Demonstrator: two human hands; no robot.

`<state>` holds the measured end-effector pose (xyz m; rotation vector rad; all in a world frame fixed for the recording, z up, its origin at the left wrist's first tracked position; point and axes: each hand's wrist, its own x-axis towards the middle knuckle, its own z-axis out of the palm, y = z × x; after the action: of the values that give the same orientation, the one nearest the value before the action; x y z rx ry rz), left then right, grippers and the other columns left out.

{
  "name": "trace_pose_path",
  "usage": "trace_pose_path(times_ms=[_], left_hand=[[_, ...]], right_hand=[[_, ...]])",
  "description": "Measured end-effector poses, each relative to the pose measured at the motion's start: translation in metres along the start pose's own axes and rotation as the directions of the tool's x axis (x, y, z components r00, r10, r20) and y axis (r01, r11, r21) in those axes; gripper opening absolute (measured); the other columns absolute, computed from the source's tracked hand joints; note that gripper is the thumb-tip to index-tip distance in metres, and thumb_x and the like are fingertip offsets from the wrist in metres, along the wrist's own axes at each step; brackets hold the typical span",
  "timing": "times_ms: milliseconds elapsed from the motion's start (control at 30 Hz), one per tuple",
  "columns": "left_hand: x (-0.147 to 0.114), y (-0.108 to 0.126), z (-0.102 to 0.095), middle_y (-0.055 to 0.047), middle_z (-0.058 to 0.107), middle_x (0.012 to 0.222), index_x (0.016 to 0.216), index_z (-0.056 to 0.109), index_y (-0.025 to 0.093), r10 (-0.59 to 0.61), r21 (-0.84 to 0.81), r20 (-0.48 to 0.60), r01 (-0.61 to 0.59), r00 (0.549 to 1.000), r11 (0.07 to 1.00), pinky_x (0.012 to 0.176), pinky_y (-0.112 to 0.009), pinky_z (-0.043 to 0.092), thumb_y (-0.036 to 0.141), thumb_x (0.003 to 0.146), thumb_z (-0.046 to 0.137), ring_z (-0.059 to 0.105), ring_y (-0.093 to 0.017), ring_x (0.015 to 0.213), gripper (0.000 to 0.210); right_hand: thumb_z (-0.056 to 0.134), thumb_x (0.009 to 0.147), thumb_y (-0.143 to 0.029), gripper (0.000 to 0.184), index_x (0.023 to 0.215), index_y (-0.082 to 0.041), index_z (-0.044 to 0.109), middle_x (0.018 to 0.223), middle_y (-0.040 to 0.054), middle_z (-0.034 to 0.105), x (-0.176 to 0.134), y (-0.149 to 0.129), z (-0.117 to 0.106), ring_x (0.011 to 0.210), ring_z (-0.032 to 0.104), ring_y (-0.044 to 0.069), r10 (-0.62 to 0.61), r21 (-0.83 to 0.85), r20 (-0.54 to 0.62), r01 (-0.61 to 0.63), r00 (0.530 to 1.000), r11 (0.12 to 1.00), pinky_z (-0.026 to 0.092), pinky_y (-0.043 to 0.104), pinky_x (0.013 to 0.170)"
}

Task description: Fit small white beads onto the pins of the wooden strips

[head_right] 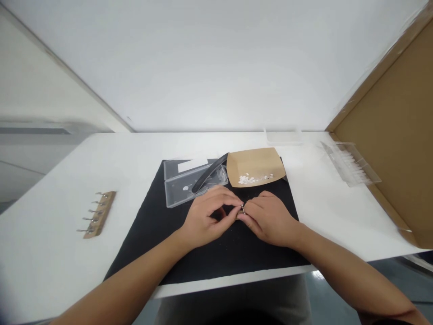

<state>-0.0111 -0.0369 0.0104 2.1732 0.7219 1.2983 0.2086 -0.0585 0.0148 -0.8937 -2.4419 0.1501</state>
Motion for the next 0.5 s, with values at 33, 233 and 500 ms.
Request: trace_pose_path(times_ms=[33,233,500], left_hand=[[0.0001,0.0007,0.0004,-0.009,0.076,0.094,0.102,0.076,0.018,-0.003,0.009,-0.002,0.003,1.000,1.000,0.053,-0.018,0.055,0.013,0.093,0.072,0.070,-0.018,0.090,0.011],[0.0016,0.0051,0.0022,-0.005,0.072,0.086,0.092,0.076,0.017,-0.117,-0.036,0.006,0.117,0.993,0.992,0.047,-0.014,0.048,0.012,0.090,0.071,0.060,-0.007,0.061,0.008],[0.0027,0.0026,-0.0011,-0.004,0.072,0.086,0.097,0.075,0.017,0.003,0.001,0.014,-0.004,1.000,1.000,0.050,-0.017,0.049,0.010,0.091,0.068,0.057,-0.006,0.056,0.012]], right_hand=[[0.041,0.114,-0.030,0.036,0.082,-0.021,0.055,0.073,-0.0001,0.062,0.0001,-0.0002,0.0005,0.067,0.051,0.016,-0.001,-0.002,0.007,0.001,1.000,1.000,0.034,0.034,0.071],[0.041,0.114,-0.027,0.034,0.083,-0.021,0.055,0.073,0.0002,0.061,0.0001,0.0002,0.0008,0.067,0.050,0.017,-0.016,-0.023,0.015,0.016,1.000,1.000,0.034,0.034,0.072],[0.044,0.113,-0.026,0.034,0.082,-0.021,0.055,0.074,0.0005,0.062,0.0004,-0.0003,-0.0012,0.067,0.051,0.017,-0.059,-0.079,0.011,0.060,0.998,0.995,0.035,0.034,0.073]])
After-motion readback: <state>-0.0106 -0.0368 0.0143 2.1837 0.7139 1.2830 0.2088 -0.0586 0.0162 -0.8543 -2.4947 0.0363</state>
